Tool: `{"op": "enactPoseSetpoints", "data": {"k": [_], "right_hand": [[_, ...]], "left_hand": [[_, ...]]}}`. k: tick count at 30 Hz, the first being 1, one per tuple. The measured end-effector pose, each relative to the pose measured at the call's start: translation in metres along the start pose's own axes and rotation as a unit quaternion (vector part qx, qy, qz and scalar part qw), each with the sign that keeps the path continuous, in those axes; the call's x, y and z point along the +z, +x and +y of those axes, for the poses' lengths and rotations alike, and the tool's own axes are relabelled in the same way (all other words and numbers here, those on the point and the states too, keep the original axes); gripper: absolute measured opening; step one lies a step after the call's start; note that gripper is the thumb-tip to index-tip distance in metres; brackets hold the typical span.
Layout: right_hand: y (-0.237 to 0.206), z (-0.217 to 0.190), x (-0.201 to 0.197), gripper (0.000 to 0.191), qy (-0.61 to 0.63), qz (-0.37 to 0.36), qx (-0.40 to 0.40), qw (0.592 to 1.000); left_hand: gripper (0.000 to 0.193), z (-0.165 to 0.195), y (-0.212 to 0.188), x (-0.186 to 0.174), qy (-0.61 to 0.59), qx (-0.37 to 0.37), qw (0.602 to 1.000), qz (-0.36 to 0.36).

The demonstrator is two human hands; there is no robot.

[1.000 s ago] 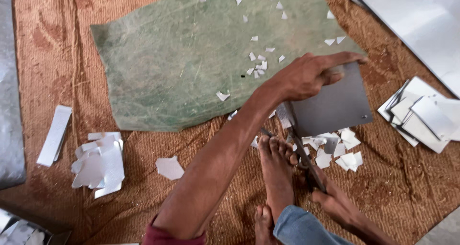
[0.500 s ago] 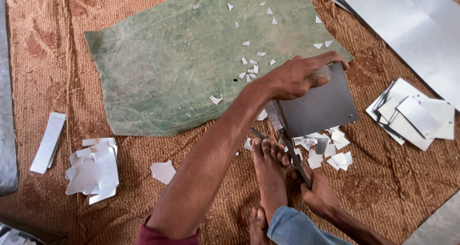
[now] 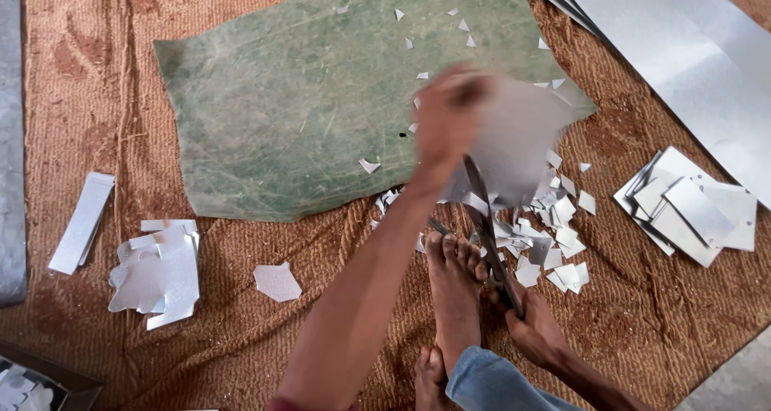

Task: The person uses large shears to cut star-shaped pieces from square metal sheets. They hold each sheet with one hand and cut along the edges with the other, placing finished pieces into a nearby metal tray.

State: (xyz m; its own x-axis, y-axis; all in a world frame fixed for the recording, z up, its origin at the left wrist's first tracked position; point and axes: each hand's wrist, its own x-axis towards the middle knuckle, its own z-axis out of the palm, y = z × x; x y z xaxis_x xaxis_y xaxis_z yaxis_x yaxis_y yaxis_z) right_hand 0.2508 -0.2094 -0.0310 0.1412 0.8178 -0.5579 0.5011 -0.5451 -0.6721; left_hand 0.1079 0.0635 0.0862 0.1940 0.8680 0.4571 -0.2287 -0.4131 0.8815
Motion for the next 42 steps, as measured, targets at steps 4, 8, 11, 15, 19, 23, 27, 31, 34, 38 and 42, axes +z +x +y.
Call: {"op": "enactPoseSetpoints", "data": {"k": [4, 8, 11, 15, 19, 23, 27, 31, 34, 38, 42], "right_hand": [[0.0, -0.002, -0.003, 0.025, 0.035, 0.005, -0.084, 0.996], [-0.01, -0.007, -0.01, 0.036, 0.013, -0.029, -0.066, 0.997], [-0.022, -0.01, -0.026, 0.104, 0.13, -0.075, 0.078, 0.986], [-0.025, -0.013, -0.039, 0.108, 0.08, -0.123, 0.134, 0.98], [-0.022, -0.012, -0.037, 0.106, 0.045, -0.133, 0.109, 0.984], [-0.021, -0.011, -0.034, 0.095, 0.029, -0.133, 0.101, 0.986], [-0.02, -0.014, -0.033, 0.087, 0.023, -0.128, 0.062, 0.989], [-0.016, -0.015, -0.024, 0.062, -0.001, -0.098, -0.022, 0.995], [-0.008, -0.01, -0.013, 0.037, -0.017, -0.067, -0.001, 0.998], [0.006, 0.003, -0.002, 0.024, -0.01, -0.024, -0.026, 0.999], [0.01, 0.012, 0.002, 0.02, -0.005, -0.023, -0.043, 0.999]], "left_hand": [[0.003, -0.019, -0.044, -0.041, -0.048, -0.237, 0.886, 0.396], [0.011, -0.051, -0.035, -0.029, 0.008, -0.142, 0.947, 0.287], [0.013, -0.059, -0.021, -0.017, 0.036, -0.091, 0.981, 0.169], [0.024, -0.05, -0.028, -0.017, 0.081, -0.184, 0.969, 0.141], [0.03, -0.042, -0.041, -0.021, 0.069, -0.166, 0.968, 0.176], [0.028, -0.042, -0.043, -0.023, 0.1, -0.154, 0.965, 0.185], [0.028, -0.041, -0.048, -0.026, 0.062, -0.125, 0.97, 0.2], [0.03, -0.034, -0.052, -0.027, 0.055, -0.178, 0.962, 0.202], [0.032, -0.028, -0.051, -0.029, 0.054, -0.157, 0.97, 0.18], [0.033, -0.027, -0.051, -0.029, 0.043, -0.143, 0.972, 0.179], [0.037, -0.027, -0.056, -0.027, 0.056, -0.178, 0.966, 0.178]]}}
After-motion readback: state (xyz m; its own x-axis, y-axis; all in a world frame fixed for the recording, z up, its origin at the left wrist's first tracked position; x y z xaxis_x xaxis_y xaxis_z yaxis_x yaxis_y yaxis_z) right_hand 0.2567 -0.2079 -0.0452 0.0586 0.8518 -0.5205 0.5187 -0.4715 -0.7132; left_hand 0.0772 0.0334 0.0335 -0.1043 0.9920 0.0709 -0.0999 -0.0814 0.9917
